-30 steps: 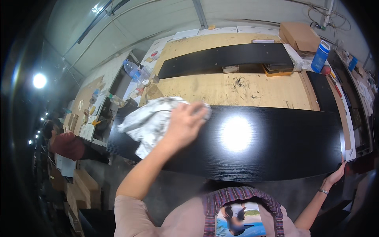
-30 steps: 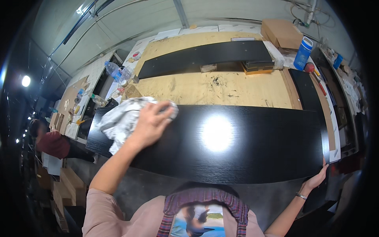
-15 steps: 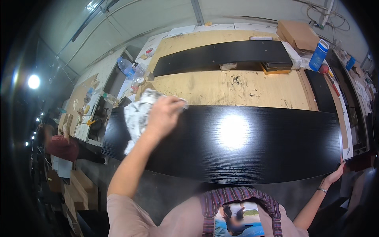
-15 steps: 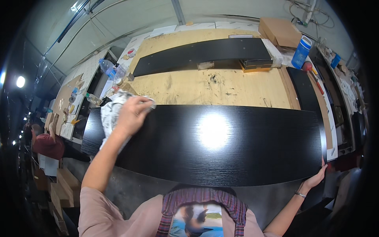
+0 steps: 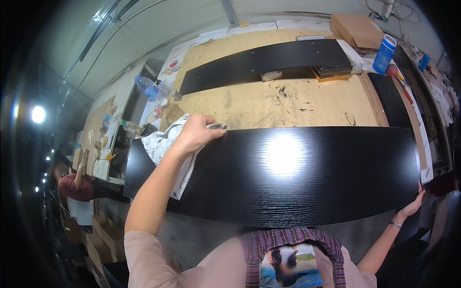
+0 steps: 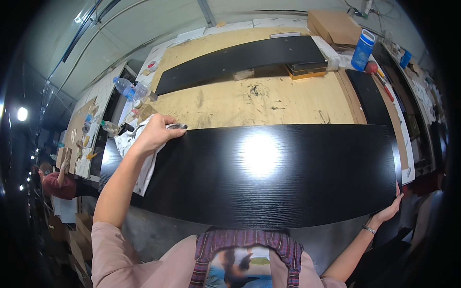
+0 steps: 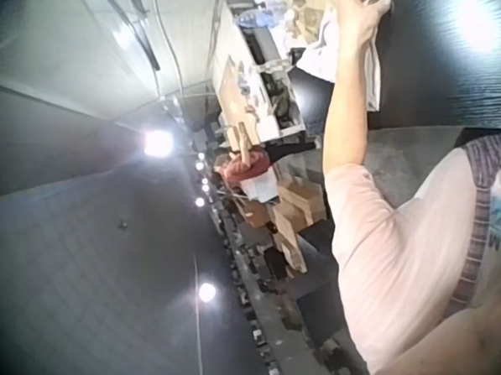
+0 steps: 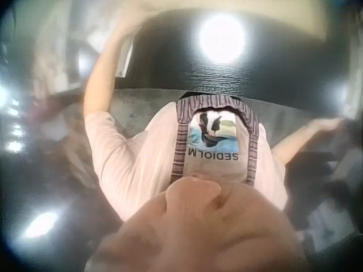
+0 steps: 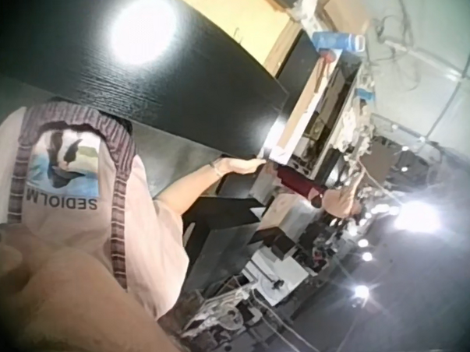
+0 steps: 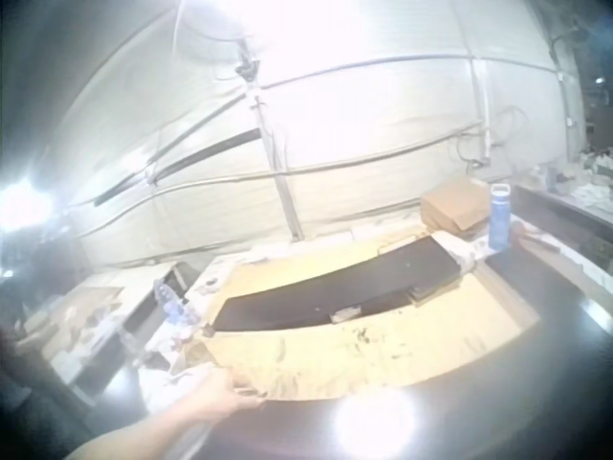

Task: The person wipes a black wood panel with a white cloth, repeatedly applying liquid from a bottle and spreading it across the surface. They flip the panel to clean the other side and continue wiping until the clip ends.

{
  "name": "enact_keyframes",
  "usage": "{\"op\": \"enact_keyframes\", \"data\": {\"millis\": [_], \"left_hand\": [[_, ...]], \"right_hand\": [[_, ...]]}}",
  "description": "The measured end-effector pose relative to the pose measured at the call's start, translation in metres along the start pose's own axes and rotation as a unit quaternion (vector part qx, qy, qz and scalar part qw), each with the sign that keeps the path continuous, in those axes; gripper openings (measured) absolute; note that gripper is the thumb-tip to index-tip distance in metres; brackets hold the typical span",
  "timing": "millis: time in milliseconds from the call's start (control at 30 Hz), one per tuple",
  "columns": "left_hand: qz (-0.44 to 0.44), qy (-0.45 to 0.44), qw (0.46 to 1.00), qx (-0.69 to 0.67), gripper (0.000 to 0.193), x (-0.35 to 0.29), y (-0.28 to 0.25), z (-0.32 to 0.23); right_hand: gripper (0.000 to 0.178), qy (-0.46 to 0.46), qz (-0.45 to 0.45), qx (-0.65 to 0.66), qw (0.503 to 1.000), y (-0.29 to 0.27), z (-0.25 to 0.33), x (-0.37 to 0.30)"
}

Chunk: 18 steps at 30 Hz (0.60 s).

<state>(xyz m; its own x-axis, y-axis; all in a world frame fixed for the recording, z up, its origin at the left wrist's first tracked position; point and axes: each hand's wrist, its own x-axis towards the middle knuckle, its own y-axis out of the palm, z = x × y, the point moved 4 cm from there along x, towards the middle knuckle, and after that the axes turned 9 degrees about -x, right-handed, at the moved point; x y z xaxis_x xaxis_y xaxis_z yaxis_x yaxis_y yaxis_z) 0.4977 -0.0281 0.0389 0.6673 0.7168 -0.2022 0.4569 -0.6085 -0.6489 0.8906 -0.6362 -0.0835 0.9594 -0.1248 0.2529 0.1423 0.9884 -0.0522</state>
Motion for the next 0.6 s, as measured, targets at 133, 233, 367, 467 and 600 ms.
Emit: {"op": "enact_keyframes", "data": {"millis": [133,233,367,467,600], "left_hand": [[0.01,-0.017,1.0,-0.005,0.019,-0.003,-0.003,-0.007],[0.01,0.067,0.998,0.018,0.024,-0.013,-0.011,-0.004],[-0.009,0.035,0.999,-0.026,0.031,-0.022,-0.031,0.02],[-0.02,0.062,0.998,0.004,0.033,-0.028,-0.026,0.022],[-0.008,0.019,0.999,-0.028,0.04,-0.026,-0.028,0.02]], "right_hand": [[0.057,-0.004,0.006,0.026,1.0,-0.005,-0.01,0.004],[0.057,0.002,0.008,0.032,0.999,-0.005,-0.012,0.004],[0.056,0.011,0.025,0.021,0.999,-0.006,-0.011,0.005],[0.057,0.0,0.029,0.007,1.0,-0.009,-0.014,0.009],[0.058,0.004,0.025,0.02,0.999,-0.015,-0.023,0.014]]}}
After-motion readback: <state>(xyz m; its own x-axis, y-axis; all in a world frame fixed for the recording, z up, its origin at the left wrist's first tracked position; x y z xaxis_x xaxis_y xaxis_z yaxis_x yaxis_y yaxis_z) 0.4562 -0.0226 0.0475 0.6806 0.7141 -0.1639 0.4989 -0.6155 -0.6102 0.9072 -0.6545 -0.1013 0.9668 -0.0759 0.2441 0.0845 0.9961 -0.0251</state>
